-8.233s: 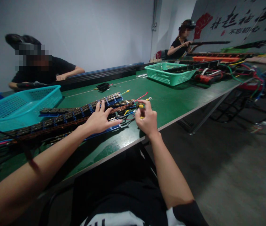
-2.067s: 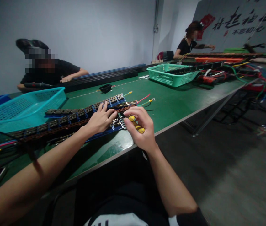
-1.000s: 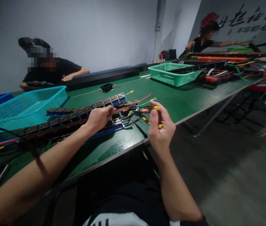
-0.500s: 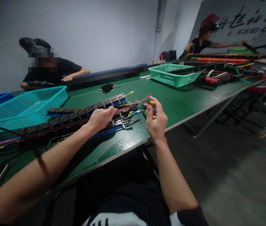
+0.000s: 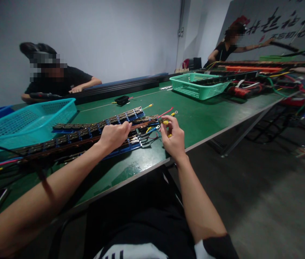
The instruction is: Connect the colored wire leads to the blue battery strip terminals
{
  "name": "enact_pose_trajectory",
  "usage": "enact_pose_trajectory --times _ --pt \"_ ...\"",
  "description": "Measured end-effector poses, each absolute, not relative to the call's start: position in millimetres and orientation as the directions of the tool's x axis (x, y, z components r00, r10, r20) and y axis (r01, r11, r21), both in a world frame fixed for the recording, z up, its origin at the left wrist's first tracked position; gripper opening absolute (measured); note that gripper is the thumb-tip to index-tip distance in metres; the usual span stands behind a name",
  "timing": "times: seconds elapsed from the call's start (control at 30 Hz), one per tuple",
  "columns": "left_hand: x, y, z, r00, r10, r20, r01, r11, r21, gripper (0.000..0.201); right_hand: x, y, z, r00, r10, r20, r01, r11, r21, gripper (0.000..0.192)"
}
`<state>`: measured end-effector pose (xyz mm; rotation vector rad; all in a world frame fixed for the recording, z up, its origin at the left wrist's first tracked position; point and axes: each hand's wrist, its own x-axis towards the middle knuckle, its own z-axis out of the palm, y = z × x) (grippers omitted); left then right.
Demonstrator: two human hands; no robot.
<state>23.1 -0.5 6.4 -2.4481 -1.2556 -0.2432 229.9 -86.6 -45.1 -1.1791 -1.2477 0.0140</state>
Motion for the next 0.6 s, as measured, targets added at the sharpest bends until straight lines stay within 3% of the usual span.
enact_pose_trajectory --times 0.23,0.43,0.6 --pt "23.8 -0.8 8.0 0.569 0.765 0.303 0.822 -0.523 -0.224 0.057 227.3 -90.5 -46.9 0.3 0.631 0.716 0.61 0.451 -0.652 0.024" --pt "23.6 0.6 6.6 0.609 0.73 0.309 0.793 -0.566 -0.226 0.056 226.4 -94.0 -43.4 0.155 0.606 0.78 0.745 0.447 -0.495 0.025" --pt "23.4 0.5 6.4 0.641 0.698 0.318 0.767 -0.593 -0.245 0.054 226.1 -94.6 -41.0 0.115 0.598 0.793 0.761 0.46 -0.457 0.025"
